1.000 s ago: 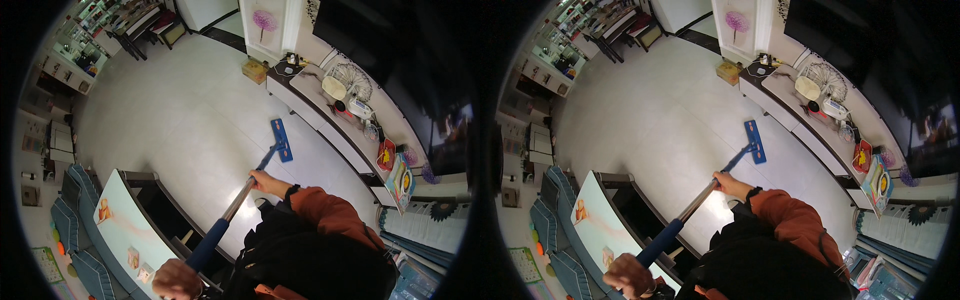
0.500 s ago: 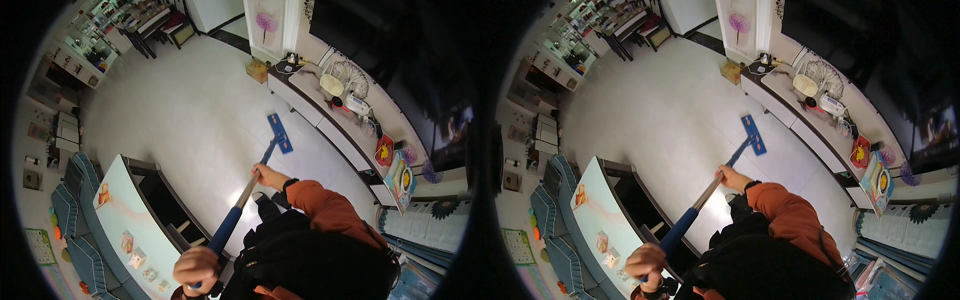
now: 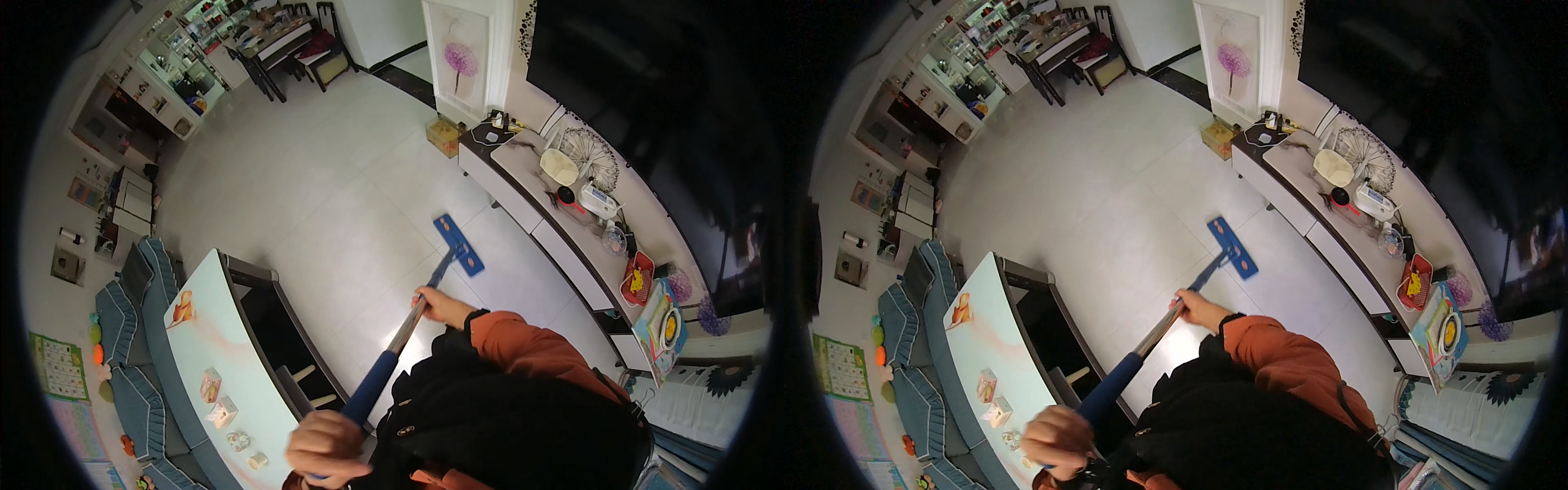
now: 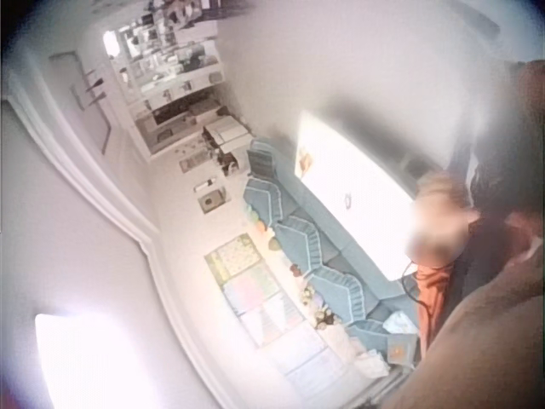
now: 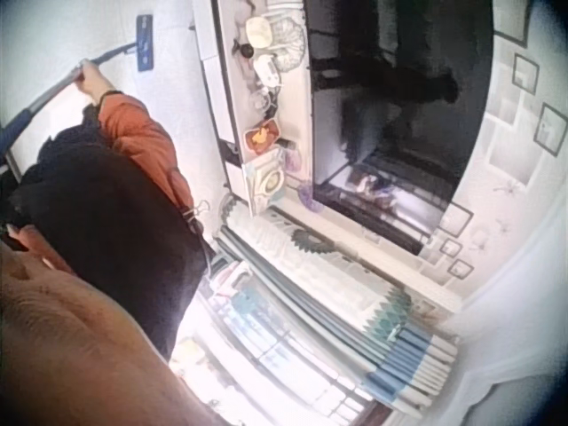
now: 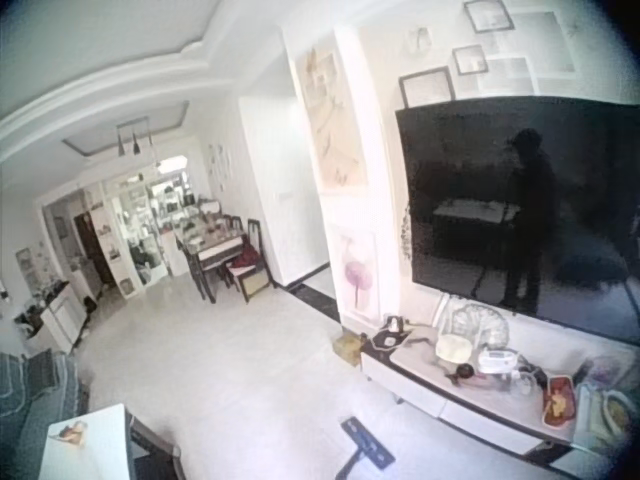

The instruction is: The person mops the floor with a blue mop in a living room, then moves into a hallway and continues mopping. The person navigates around furniture and doorways while maintaining a steady mopping motion.

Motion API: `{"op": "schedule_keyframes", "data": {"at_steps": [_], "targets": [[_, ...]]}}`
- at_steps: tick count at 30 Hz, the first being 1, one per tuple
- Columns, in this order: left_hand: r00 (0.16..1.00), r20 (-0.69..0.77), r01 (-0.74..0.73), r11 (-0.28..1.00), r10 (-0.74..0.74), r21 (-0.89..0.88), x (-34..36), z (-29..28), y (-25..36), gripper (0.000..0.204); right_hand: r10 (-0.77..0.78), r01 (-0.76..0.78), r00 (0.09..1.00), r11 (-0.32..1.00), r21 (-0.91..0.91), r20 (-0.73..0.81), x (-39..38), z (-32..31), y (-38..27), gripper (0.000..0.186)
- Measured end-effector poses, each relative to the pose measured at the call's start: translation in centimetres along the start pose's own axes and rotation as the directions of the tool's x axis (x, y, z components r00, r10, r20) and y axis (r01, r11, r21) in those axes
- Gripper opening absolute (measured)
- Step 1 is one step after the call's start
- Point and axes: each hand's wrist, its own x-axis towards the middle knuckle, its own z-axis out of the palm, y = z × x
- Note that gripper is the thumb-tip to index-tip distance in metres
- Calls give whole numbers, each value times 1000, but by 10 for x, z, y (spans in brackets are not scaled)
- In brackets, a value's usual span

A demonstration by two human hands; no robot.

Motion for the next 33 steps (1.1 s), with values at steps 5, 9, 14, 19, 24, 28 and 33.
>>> {"op": "schedule_keyframes", "data": {"at_steps": [5, 9, 14, 19, 24, 28, 33], "targets": [[975, 46, 202, 957, -216, 208, 39, 21, -87, 10, -95, 89, 994, 990, -107, -58, 53, 19, -112, 19], [944, -211, 297, 935, -255, 196, 82, 19, -141, 7, -102, 98, 994, 991, -92, -47, 83, 48, -173, 20], [899, -423, 247, 932, -117, 266, 118, 12, -162, 16, -103, 103, 994, 995, 1, -34, 86, 75, -194, 20], [947, -316, 159, 944, -63, 289, 155, 24, -133, 13, -2, 5, 999, 999, 49, -54, 18, 68, -171, 20], [976, -206, 76, 995, -62, 61, 188, 28, -71, 12, 254, -236, 964, 955, 180, -82, -71, 51, -134, 18], [958, -287, 6, 1000, 0, 19, 189, 51, -48, 8, 368, -366, 930, 921, 134, 5, -108, 35, -138, 21], [924, -365, -68, 987, 117, 143, 157, 107, -36, 10, 362, -362, 932, 932, -5, 22, -115, 6, -134, 18]]}}
